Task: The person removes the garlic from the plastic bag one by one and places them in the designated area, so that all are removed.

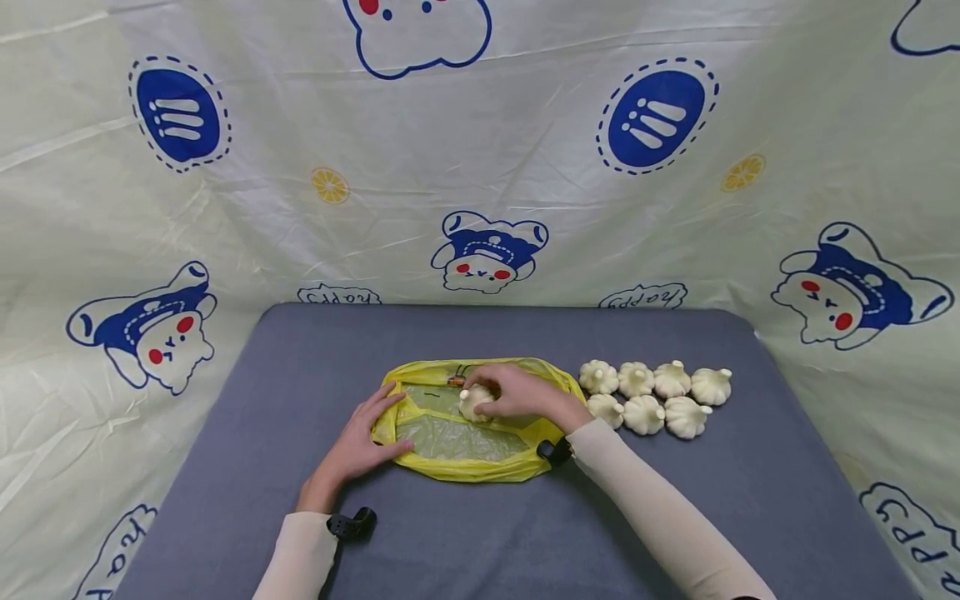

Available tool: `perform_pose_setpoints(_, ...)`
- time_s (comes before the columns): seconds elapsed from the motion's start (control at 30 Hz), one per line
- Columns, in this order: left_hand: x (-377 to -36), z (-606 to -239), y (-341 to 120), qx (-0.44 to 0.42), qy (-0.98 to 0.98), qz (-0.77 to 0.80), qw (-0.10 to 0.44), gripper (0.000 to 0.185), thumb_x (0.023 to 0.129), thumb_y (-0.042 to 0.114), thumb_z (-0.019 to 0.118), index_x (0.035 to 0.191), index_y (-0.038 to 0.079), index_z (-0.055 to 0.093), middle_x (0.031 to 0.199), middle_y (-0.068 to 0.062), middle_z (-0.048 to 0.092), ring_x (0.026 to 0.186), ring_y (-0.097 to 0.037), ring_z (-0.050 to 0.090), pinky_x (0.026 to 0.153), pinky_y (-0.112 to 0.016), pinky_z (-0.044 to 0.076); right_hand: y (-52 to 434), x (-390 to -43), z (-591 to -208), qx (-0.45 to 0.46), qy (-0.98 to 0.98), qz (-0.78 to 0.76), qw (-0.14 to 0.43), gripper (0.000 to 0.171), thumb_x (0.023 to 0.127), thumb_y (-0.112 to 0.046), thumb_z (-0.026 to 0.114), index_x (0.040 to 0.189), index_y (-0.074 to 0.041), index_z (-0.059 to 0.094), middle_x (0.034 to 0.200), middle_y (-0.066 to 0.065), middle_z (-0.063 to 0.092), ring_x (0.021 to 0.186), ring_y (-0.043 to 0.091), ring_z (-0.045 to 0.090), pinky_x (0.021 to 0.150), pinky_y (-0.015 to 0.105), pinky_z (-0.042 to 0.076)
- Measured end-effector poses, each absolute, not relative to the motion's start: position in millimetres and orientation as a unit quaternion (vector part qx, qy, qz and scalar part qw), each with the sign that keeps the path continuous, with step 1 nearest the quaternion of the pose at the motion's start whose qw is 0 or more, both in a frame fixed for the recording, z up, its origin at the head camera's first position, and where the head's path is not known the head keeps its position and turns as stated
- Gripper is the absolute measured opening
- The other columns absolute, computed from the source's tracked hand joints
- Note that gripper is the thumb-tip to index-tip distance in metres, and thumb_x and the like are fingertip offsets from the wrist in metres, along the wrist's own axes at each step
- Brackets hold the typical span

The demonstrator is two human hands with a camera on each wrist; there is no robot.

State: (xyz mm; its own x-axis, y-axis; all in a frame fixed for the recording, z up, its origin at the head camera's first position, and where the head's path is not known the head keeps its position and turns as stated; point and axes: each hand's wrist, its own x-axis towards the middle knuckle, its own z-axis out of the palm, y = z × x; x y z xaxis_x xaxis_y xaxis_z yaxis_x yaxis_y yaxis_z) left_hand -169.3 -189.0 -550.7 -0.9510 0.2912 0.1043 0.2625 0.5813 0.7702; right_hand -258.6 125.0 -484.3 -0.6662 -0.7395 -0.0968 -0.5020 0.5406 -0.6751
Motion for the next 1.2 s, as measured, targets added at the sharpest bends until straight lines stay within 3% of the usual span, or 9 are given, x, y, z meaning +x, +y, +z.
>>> perform_pose_setpoints(0.4,-170,-550,-189,0.152,0.892,0.425,0.017,0.079,0.086,0.039,0.081,0.154,0.015,0.049,0.170,-0.007,0.029,0.151,-0.041,0.031,0.116,-0.070,0.029,126,-257,-492,-0.354,0.867,-0.306,0.173,0.047,0.092,-0.023,0.079,0.136,-0.013,0.065,0.136,0.007,0.065,0.111,0.018,0.061,0.095,0.037,0.050)
perform_pose_setpoints(0.77,-168,-549,-187,0.144,0.893,0.426,0.019,0.078,0.086,0.037,0.081,0.154,0.015,0.049,0.169,-0.008,0.029,0.151,-0.041,0.030,0.117,-0.069,0.028,126,-250,-490,-0.338,0.867,-0.317,0.181,0.044,0.092,-0.024,0.080,0.133,-0.016,0.067,0.135,0.006,0.065,0.108,0.018,0.060,0.091,0.036,0.050)
perform_pose_setpoints(1.03,-168,-548,-187,0.137,0.894,0.427,0.027,0.079,0.086,0.039,0.081,0.154,0.015,0.049,0.170,-0.008,0.028,0.152,-0.041,0.029,0.117,-0.069,0.027,128,-245,-482,-0.338,0.849,-0.371,0.165,0.038,0.089,-0.019,0.081,0.125,-0.017,0.070,0.121,0.001,0.069,0.092,0.014,0.059,0.080,0.029,0.052)
perform_pose_setpoints(1.2,-168,-549,-187,0.140,0.894,0.424,0.023,0.080,0.086,0.039,0.081,0.154,0.014,0.049,0.170,-0.008,0.028,0.152,-0.041,0.029,0.117,-0.069,0.027,133,-239,-481,-0.334,0.843,-0.396,0.146,0.033,0.092,-0.019,0.077,0.124,-0.016,0.069,0.126,0.005,0.068,0.097,0.015,0.061,0.081,0.027,0.055)
